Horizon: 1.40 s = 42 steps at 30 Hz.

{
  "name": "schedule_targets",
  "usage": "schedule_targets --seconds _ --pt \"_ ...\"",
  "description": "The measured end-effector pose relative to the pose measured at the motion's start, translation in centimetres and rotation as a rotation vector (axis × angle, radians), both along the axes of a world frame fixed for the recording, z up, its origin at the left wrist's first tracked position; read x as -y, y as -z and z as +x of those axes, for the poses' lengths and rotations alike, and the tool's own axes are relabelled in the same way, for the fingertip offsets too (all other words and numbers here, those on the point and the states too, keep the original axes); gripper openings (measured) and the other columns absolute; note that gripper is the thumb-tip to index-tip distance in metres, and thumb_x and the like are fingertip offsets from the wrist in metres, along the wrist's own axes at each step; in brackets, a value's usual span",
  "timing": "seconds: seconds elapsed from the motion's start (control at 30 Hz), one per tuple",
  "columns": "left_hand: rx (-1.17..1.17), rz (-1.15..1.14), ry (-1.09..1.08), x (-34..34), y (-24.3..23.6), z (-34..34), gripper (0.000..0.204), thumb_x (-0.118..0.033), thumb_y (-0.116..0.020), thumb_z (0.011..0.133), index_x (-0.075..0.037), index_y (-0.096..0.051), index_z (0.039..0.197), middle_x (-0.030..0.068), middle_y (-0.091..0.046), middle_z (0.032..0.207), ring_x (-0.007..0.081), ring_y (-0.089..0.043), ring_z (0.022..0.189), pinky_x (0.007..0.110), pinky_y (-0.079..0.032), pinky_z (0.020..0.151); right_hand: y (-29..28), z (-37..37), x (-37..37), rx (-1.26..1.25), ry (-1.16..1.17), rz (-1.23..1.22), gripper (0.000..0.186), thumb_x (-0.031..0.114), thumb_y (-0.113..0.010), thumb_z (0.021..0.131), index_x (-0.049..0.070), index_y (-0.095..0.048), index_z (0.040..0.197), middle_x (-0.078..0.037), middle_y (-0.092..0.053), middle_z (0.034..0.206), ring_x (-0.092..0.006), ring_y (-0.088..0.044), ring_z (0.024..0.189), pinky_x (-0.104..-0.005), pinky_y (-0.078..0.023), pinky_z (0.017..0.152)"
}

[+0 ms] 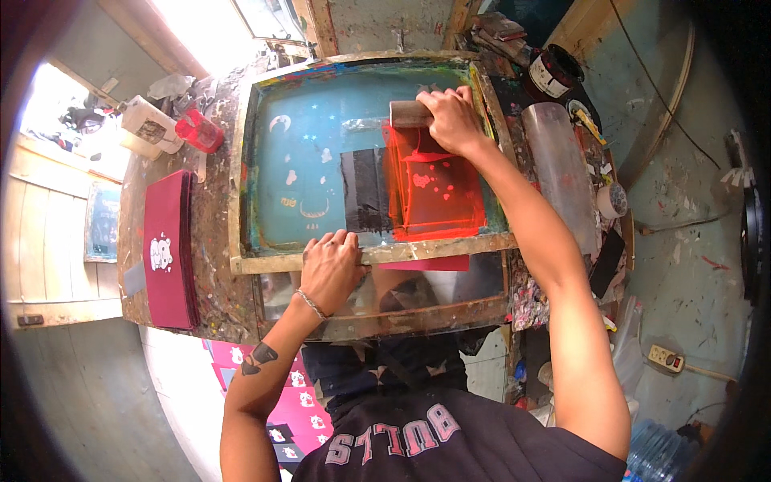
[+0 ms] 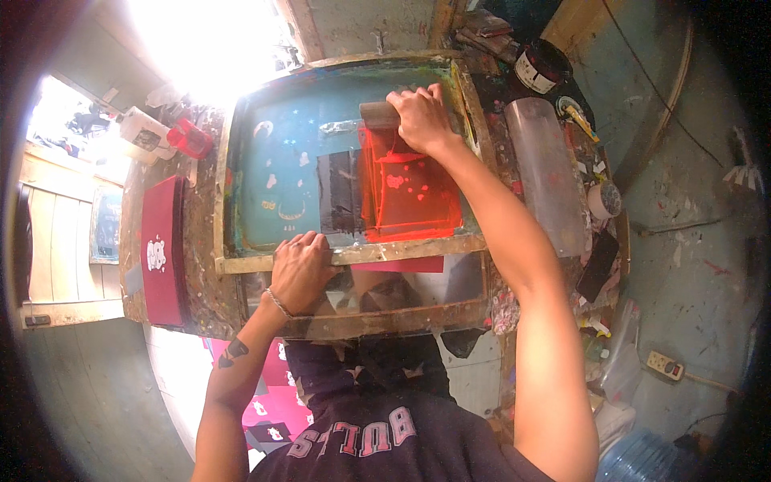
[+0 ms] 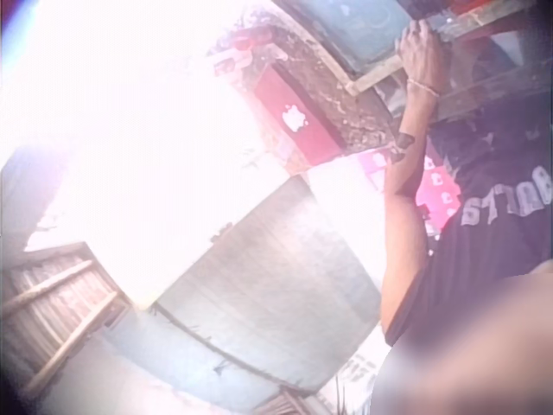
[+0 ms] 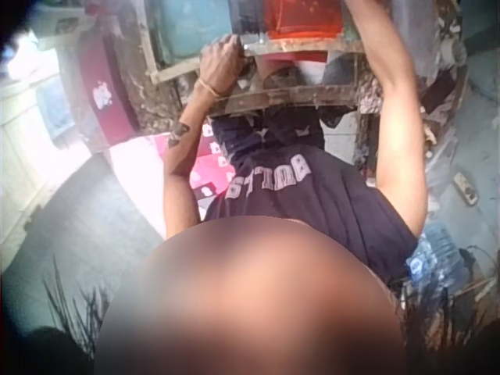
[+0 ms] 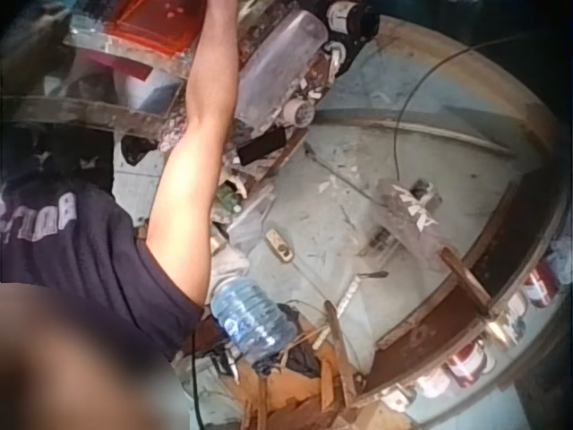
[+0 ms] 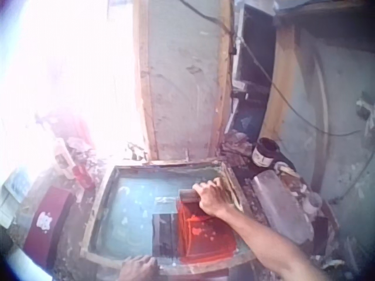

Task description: The person performs manual screen printing on small rectangular cards using a squeegee and red ink. They repeatedly place cards under a screen, pull ink across the mesh, and stack the printed cards on the floor.

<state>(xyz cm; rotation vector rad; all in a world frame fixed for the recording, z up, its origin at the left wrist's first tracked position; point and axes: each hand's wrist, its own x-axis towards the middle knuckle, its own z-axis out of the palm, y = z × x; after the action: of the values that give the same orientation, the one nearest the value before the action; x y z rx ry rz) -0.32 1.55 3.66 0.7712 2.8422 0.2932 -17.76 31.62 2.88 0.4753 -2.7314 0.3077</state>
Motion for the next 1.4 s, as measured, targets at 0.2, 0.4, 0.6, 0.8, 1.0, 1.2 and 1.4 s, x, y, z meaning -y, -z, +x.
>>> schedule_targets --seconds 0.2,0.4,0.6,0.8,1.0,1.2,1.4 --pt "-0.045 0.038 -0.013 0.6 0.5 0.6 0.044 -0.030 -0.084 0.076 -0.006 -0.060 0.103 0.0088 -0.065 0.103 0.0299 -0.064 0.106 0.047 -0.047 0.089 -0.8 10.2 1.4 0.074 -0.105 -0.032 0.031 -0.003 -0.052 0.076 0.005 -0.065 0.103 -0.018 -0.070 0.093 -0.0386 -0.065 0.092 -0.0505 -0.038 0.094" --pt "-0.099 0.072 -0.002 0.6 0.3 0.5 0.042 -0.032 -0.083 0.077 -0.006 -0.062 0.103 0.0095 -0.066 0.103 0.0308 -0.064 0.106 0.046 -0.048 0.090 -1.5 18.0 2.1 0.109 -0.119 -0.043 0.026 -0.001 -0.053 0.081 0.004 -0.064 0.104 -0.016 -0.068 0.089 -0.0338 -0.064 0.091 -0.0478 -0.039 0.097" --pt "-0.043 0.090 0.011 0.9 -2.9 -0.9 0.038 -0.035 -0.086 0.074 -0.007 -0.072 0.096 0.0104 -0.069 0.099 0.0315 -0.067 0.101 0.045 -0.051 0.088 -3.0 20.3 1.8 -0.110 -0.134 0.086 0.031 0.011 -0.061 0.081 0.002 -0.063 0.111 -0.016 -0.065 0.098 -0.0332 -0.063 0.094 -0.0471 -0.043 0.097" --pt "-0.290 0.629 -0.163 0.5 -15.7 -4.0 0.052 -0.031 -0.093 0.068 -0.003 -0.073 0.107 0.0113 -0.073 0.085 0.0270 -0.069 0.078 0.038 -0.054 0.073 -14.2 13.8 1.3 -0.575 -0.172 0.056 0.050 0.055 -0.068 0.088 0.005 -0.064 0.095 -0.013 -0.063 0.079 -0.0343 -0.065 0.074 -0.0466 -0.053 0.068" --pt "-0.412 0.526 0.096 -3.9 -1.9 -0.2 0.049 -0.039 -0.077 0.087 -0.012 -0.069 0.127 0.0168 -0.056 0.139 0.0381 -0.050 0.128 0.055 -0.037 0.110 -24.5 9.4 3.0 -0.337 0.032 -0.094 0.053 0.053 -0.066 0.087 0.001 -0.070 0.075 -0.025 -0.068 0.074 -0.0444 -0.069 0.076 -0.0504 -0.054 0.071" --pt "-0.149 0.171 0.081 2.5 5.3 6.0 0.064 -0.050 -0.067 0.092 -0.021 -0.057 0.148 0.0173 -0.023 0.169 0.0433 -0.010 0.157 0.062 -0.006 0.125 -25.5 7.0 1.8 -0.385 0.072 -0.066 0.052 0.051 -0.066 0.089 0.000 -0.070 0.078 -0.024 -0.067 0.073 -0.0430 -0.068 0.073 -0.0478 -0.050 0.067" --pt "-0.269 0.341 -0.567 12.0 6.1 17.2 0.056 -0.037 -0.073 0.093 -0.008 -0.062 0.139 0.0189 -0.042 0.155 0.0385 -0.038 0.142 0.052 -0.030 0.117 -25.8 5.8 2.3 -0.424 0.047 -0.094 0.054 0.052 -0.064 0.089 -0.001 -0.070 0.079 -0.026 -0.066 0.076 -0.0440 -0.067 0.075 -0.0483 -0.050 0.068"
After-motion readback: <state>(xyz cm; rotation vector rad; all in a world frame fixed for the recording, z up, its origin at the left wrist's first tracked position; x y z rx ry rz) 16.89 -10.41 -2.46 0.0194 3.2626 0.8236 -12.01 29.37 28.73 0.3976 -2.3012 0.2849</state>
